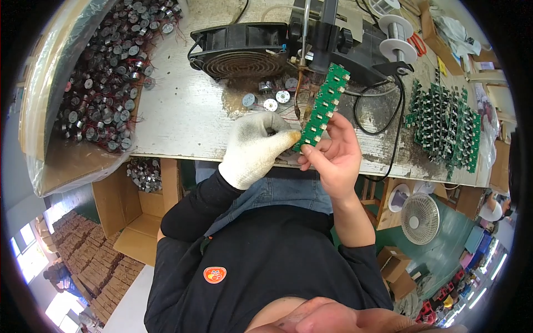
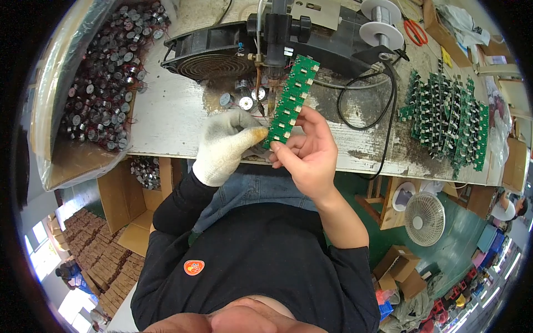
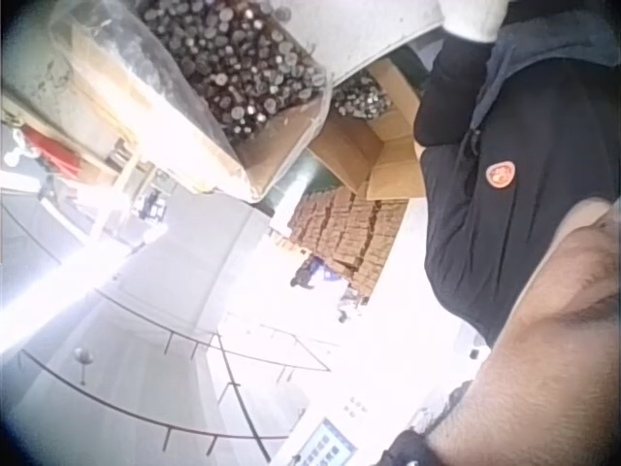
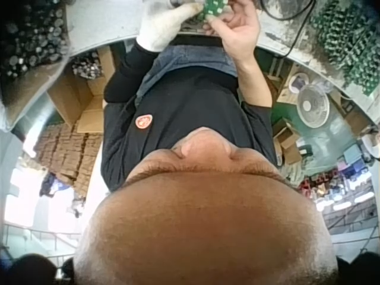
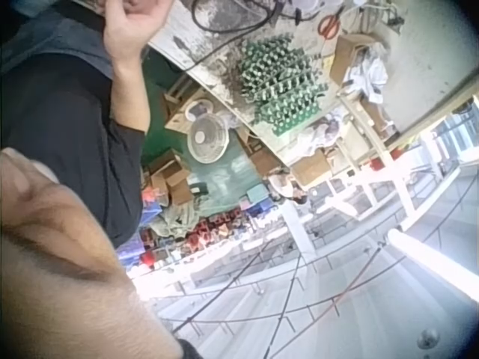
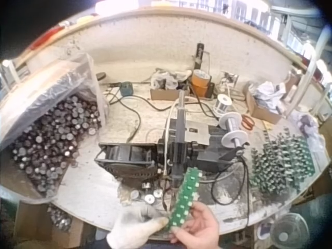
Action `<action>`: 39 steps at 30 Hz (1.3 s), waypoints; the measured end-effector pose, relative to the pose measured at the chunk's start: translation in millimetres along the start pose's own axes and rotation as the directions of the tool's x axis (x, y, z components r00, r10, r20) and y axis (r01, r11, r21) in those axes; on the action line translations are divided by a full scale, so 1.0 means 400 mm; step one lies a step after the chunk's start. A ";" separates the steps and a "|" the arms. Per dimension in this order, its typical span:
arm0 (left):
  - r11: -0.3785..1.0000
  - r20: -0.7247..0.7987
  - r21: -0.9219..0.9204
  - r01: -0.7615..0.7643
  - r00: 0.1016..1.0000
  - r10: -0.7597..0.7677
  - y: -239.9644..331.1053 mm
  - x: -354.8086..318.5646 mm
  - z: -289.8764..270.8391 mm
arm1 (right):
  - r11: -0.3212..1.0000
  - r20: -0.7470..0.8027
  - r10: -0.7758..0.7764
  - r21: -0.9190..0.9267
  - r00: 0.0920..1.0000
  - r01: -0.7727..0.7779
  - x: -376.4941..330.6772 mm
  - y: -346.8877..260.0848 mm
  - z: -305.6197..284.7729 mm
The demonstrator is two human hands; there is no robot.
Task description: The person solders electronic components and LEDs onto a green printed circuit board with a soldering iron and solder wire, using a fume extractor fan at a factory workbench.
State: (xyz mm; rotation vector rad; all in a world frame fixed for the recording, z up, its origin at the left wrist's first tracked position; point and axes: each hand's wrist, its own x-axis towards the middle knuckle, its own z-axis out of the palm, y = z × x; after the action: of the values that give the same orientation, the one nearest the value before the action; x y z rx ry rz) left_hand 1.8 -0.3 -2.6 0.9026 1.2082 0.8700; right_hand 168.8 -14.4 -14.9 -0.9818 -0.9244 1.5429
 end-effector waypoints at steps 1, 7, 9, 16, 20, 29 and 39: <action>1.000 -0.007 -0.022 0.000 1.000 0.000 -0.004 0.002 -0.004 | 1.000 -0.007 -0.006 -0.006 1.000 0.006 0.002 0.000 0.005; 0.988 -0.029 0.139 -0.062 0.997 0.067 0.025 -0.014 -0.030 | 0.999 0.008 0.022 0.034 1.000 -0.023 0.009 -0.004 0.020; 0.995 -0.016 0.069 -0.074 0.997 0.075 0.000 -0.022 -0.051 | 0.997 -0.025 0.066 0.041 0.997 -0.065 0.004 -0.008 0.008; 0.639 -0.386 0.716 -0.281 0.603 0.698 0.004 0.013 -0.271 | 0.997 -0.081 -0.041 -0.074 0.996 0.035 -0.009 0.013 -0.042; 0.432 -0.440 0.889 0.150 0.538 0.719 0.111 0.039 -0.400 | 0.997 -0.050 -0.038 -0.066 0.998 0.034 0.000 0.019 -0.032; 0.165 -0.167 0.983 0.081 0.769 0.617 0.168 0.193 -0.426 | 0.995 -0.041 -0.055 -0.085 0.998 0.051 0.017 0.021 -0.023; -0.186 0.069 0.981 0.045 0.826 0.560 0.172 0.280 -0.451 | 0.995 -0.034 -0.059 -0.077 0.998 0.056 0.008 0.023 -0.023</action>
State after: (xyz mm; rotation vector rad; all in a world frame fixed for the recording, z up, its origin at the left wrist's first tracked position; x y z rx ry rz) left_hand -164.9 148.2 -4.3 2.5132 2.1754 0.1889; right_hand 173.8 -12.1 -27.3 -1.0253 -0.9841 1.4463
